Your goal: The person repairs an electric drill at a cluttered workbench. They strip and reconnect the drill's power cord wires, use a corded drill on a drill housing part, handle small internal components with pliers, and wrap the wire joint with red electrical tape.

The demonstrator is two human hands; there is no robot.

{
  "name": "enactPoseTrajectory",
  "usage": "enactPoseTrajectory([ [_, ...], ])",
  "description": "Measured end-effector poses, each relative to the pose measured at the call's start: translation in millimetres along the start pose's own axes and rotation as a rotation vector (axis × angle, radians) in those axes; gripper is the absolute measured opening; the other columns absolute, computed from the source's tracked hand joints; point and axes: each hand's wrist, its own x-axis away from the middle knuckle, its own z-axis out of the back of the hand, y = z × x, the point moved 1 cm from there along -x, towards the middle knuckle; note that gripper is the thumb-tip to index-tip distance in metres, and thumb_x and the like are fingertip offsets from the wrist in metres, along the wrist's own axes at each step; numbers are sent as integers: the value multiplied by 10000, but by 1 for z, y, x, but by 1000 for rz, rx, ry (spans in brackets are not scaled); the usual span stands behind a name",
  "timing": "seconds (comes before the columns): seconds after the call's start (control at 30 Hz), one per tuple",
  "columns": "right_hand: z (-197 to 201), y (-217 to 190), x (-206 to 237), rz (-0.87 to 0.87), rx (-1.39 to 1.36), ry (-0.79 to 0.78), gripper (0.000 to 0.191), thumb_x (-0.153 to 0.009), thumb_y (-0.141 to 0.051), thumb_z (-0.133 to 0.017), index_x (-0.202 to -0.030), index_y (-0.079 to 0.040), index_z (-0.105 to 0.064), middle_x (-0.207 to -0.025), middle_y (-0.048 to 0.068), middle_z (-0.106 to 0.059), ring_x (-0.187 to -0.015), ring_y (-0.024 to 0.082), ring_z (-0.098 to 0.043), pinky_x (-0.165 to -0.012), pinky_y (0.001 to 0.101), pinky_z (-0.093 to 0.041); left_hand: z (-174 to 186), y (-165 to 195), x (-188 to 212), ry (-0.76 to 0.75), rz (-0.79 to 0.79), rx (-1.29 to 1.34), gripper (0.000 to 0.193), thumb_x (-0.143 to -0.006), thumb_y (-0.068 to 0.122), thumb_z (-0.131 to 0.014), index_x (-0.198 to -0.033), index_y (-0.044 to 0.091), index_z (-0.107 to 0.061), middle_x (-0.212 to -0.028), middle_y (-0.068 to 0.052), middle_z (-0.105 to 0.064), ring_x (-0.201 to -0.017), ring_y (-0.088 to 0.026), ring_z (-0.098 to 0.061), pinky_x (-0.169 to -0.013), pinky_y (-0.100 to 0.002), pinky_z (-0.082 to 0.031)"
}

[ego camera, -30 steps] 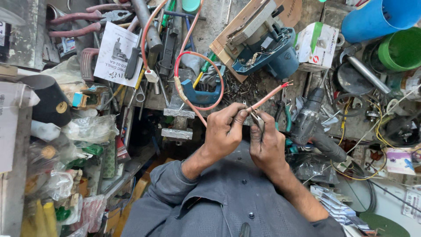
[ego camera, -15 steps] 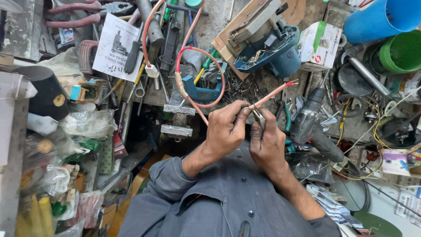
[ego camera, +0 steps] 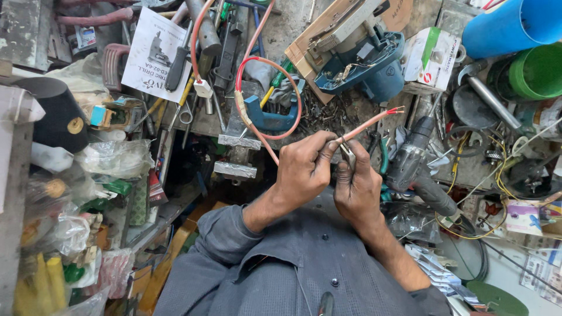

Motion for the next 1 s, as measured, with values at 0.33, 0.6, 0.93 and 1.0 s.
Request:
enactPoseTrajectory([
  [0.33, -15, 24, 11, -41, 102, 17, 395, -1070, -84, -568, -1444, -36, -450, -963, 179, -713, -795, 342, -731, -682, 432, -560, 0, 2, -2, 1, 93, 36, 110, -1017, 99, -601, -994, 20, -674, -756, -149, -660, -625, -272, -672, -564, -375, -465],
  [0.6, 11, 30, 10, -184, -10, 53, 382, -1069, -111, -640, -1421, -22, -523, -1006, 188, -663, -802, 266, -627, -714, 367, -533, 18, 12, -6, 41, 166, 164, 193, -1066, 139, -543, -999, 0, -659, -732, -61, -645, -622, -85, -557, -565, -304, -428],
  [0.93, 13, 14, -30, -365, -863, 131, 290, -1031, -149, -722, -1204, 19, -560, -962, 137, -724, -631, 119, -597, -559, 249, -483, 15, 11, 5, -184, 66, -71, 111, -1011, 115, -642, -1022, 21, -700, -753, -151, -638, -672, -363, -633, -566, -418, -430],
  [1.0, 15, 16, -33, -374, -855, 129, 293, -1013, -137, -729, -1204, 19, -570, -984, 146, -734, -670, 126, -627, -569, 249, -484, 16, 14, 6, -66, -99, -139, 154, -963, 58, -652, -1106, 5, -668, -912, -157, -662, -792, -363, -661, -655, -420, -492],
])
